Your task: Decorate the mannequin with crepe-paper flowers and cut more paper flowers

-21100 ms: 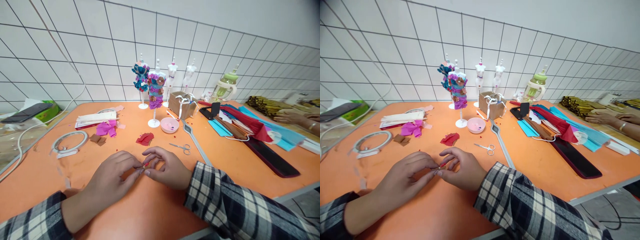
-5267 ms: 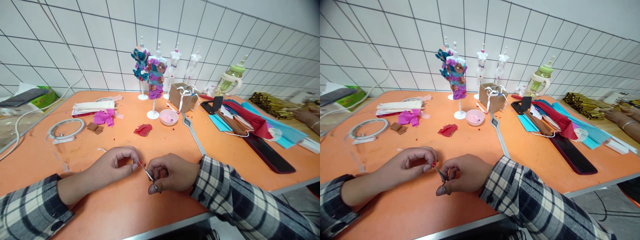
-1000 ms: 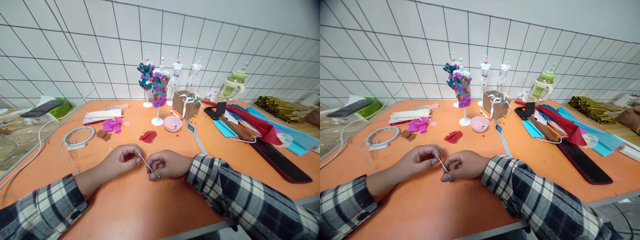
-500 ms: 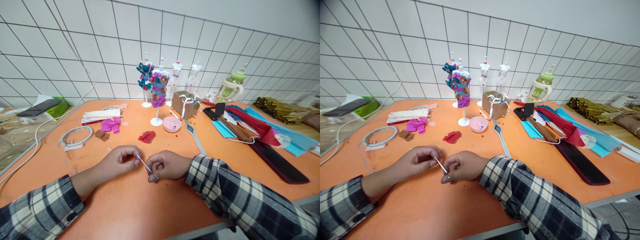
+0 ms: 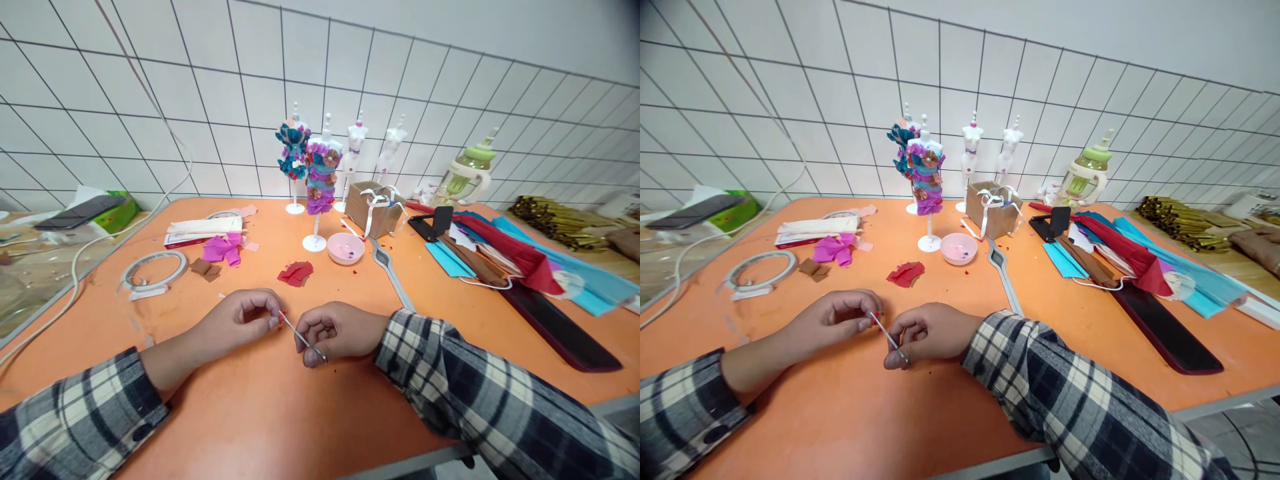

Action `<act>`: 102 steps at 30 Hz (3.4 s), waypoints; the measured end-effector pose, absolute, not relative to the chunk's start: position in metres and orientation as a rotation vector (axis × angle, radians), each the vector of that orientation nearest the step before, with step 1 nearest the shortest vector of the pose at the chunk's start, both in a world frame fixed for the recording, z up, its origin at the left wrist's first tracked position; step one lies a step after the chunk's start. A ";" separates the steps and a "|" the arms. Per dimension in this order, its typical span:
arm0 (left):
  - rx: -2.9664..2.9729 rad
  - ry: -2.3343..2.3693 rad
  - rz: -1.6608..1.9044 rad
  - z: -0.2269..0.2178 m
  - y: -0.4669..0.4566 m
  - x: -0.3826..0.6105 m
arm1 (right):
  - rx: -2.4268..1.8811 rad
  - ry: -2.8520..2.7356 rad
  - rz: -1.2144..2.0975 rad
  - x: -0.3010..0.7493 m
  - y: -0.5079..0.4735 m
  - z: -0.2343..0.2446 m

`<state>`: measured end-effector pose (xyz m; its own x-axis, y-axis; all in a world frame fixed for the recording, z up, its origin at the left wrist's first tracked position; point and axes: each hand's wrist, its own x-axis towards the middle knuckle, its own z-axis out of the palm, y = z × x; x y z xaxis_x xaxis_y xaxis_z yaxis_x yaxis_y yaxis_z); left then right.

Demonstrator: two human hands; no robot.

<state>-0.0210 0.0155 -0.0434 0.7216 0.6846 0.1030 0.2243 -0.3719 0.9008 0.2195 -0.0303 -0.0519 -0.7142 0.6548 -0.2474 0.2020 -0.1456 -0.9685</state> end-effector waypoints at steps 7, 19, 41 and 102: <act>1.938 0.664 0.564 -0.045 0.015 -0.021 | -0.973 -1.795 1.929 0.221 -0.031 -0.053; 1.917 0.649 0.504 -0.045 0.017 -0.022 | -1.021 -1.807 1.912 0.223 -0.032 -0.051; 1.897 0.686 0.458 -0.043 0.016 -0.021 | -1.062 -1.815 1.871 0.218 -0.035 -0.043; 1.909 0.693 0.426 -0.040 0.016 -0.019 | -1.066 -1.870 1.820 0.218 -0.035 -0.042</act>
